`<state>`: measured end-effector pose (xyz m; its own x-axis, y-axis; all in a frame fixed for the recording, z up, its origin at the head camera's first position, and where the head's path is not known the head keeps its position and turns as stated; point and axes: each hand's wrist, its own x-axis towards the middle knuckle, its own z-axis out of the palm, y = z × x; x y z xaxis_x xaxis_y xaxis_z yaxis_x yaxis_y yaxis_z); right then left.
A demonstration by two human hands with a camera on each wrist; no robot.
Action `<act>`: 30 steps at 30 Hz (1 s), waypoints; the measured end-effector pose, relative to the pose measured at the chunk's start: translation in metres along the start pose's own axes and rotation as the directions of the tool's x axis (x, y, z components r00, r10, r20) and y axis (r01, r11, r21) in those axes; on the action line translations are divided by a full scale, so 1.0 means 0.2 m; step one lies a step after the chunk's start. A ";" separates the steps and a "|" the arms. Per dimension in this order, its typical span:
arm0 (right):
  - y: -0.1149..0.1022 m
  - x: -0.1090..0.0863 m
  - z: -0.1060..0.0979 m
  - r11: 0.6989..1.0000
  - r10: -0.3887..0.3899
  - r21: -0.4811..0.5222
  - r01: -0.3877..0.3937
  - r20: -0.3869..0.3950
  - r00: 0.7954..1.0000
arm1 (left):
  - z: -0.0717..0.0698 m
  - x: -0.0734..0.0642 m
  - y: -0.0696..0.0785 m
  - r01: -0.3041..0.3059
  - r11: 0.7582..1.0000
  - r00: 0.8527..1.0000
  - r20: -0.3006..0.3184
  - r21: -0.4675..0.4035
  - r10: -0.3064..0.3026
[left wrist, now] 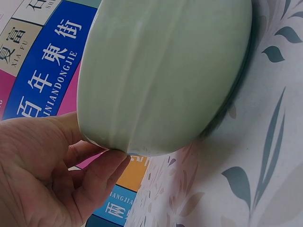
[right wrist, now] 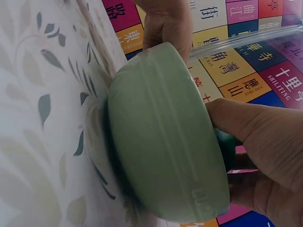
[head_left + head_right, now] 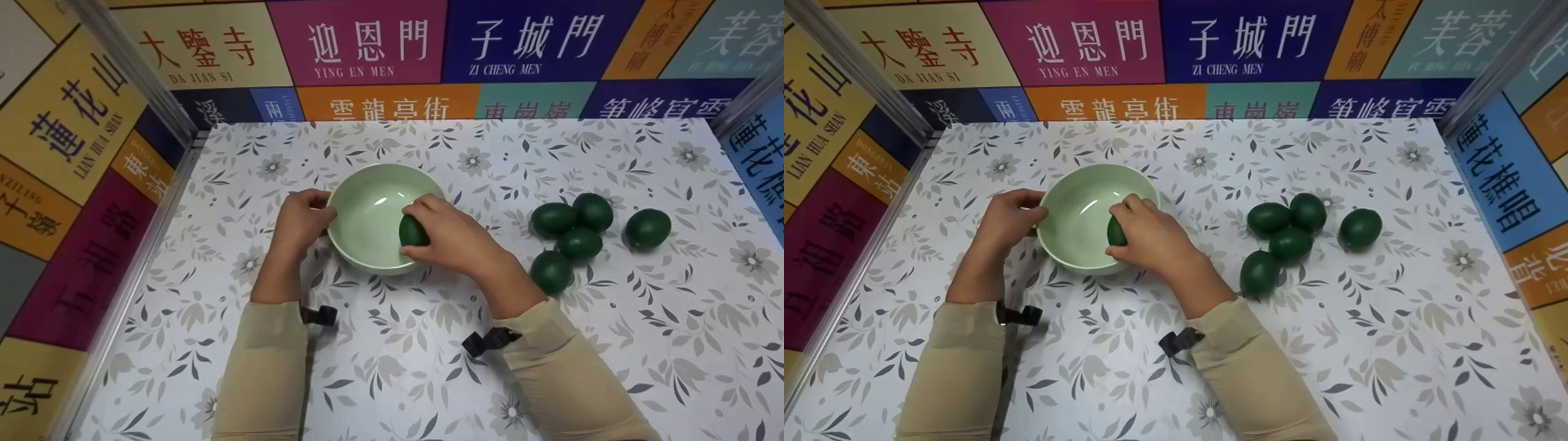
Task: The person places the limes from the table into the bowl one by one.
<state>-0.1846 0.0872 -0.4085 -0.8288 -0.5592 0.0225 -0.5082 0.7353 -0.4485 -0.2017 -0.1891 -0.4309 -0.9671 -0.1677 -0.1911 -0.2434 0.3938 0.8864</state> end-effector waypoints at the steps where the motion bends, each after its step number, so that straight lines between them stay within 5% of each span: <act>1: 0.00 0.00 0.00 1.000 0.005 -0.004 -0.005 0.004 1.000 | 0.00 0.00 0.00 0.000 1.000 1.000 0.002 0.001 0.000; 30: 0.01 0.09 0.06 1.000 -0.006 -0.014 0.007 0.075 0.997 | 0.00 0.01 -0.01 -0.004 1.000 1.000 -0.003 0.019 0.004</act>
<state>-0.1979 0.0725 -0.4202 -0.8058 -0.5907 -0.0423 -0.5172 0.7367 -0.4356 -0.2027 -0.1892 -0.4326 -0.9679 -0.1690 -0.1862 -0.2410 0.4113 0.8791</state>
